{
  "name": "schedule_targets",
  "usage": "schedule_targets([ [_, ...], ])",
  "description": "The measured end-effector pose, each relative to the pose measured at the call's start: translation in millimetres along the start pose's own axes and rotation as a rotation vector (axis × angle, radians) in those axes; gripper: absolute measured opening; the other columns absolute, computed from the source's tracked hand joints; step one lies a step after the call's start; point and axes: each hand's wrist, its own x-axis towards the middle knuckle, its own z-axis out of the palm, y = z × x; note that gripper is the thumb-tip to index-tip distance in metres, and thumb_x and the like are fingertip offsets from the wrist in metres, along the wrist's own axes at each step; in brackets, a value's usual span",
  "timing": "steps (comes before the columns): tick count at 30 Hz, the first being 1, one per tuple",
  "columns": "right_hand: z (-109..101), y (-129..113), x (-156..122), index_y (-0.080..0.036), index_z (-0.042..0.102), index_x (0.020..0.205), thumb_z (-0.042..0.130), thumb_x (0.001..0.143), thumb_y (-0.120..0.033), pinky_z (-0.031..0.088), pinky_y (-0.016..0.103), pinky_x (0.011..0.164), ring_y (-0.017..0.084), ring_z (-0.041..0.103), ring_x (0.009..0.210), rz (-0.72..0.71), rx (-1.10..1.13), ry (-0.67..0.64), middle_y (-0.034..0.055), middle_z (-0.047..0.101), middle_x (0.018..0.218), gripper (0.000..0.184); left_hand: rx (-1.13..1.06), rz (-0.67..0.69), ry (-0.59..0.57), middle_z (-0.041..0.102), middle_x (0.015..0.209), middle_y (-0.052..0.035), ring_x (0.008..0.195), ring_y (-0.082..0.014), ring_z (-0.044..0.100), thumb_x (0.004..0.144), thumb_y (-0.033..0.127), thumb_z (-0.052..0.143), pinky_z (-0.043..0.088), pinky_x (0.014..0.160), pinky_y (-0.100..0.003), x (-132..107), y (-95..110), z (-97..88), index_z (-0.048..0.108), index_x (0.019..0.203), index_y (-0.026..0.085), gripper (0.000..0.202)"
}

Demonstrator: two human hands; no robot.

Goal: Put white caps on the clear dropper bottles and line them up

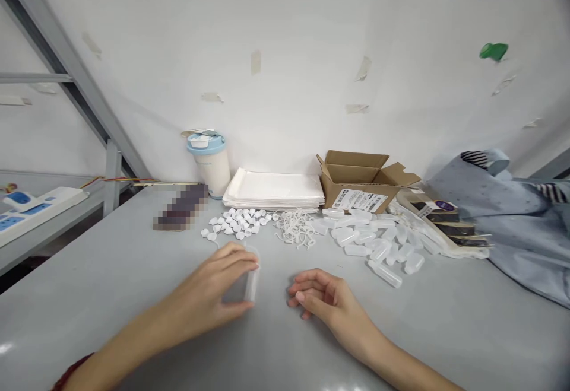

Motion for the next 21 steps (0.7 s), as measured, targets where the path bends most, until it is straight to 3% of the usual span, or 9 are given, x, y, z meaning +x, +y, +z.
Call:
schedule_targets([
  [3, 0.3, 1.1, 0.4, -0.015, 0.061, 0.092, 0.074, 0.068, -0.055, 0.047, 0.027, 0.062, 0.018, 0.066, 0.077, 0.031, -0.025, 0.000, 0.0089, 0.067, 0.090, 0.048, 0.041, -0.095, -0.031, 0.065, 0.113, -0.0054, 0.111, -0.0236, 0.052, 0.078, 0.025, 0.068, 0.049, 0.092, -0.033, -13.5, -18.0, -20.6, 0.062, 0.113, 0.024, 0.036],
  [7, -0.3, 1.3, 1.1, -0.015, 0.060, 0.093, 0.072, 0.070, -0.056, 0.046, 0.026, 0.062, 0.017, 0.065, 0.078, 0.057, -0.045, -0.019, 0.0077, 0.065, 0.091, 0.048, 0.107, -0.199, -0.113, 0.062, 0.119, -0.0044, 0.118, -0.0236, 0.048, 0.079, 0.030, 0.066, 0.047, 0.097, -0.033, -21.0, -27.3, -38.4, 0.061, 0.115, 0.025, 0.036],
  [21, 0.9, 2.9, 1.8, -0.015, 0.058, 0.091, 0.069, 0.075, -0.049, 0.042, 0.026, 0.063, 0.016, 0.063, 0.076, 0.062, -0.117, -0.042, 0.0047, 0.063, 0.083, 0.039, 0.062, -0.303, -0.217, 0.056, 0.127, -0.0023, 0.122, -0.0221, 0.048, 0.080, 0.037, 0.065, 0.044, 0.102, -0.033, -30.3, -44.7, -42.5, 0.057, 0.120, 0.030, 0.041],
])
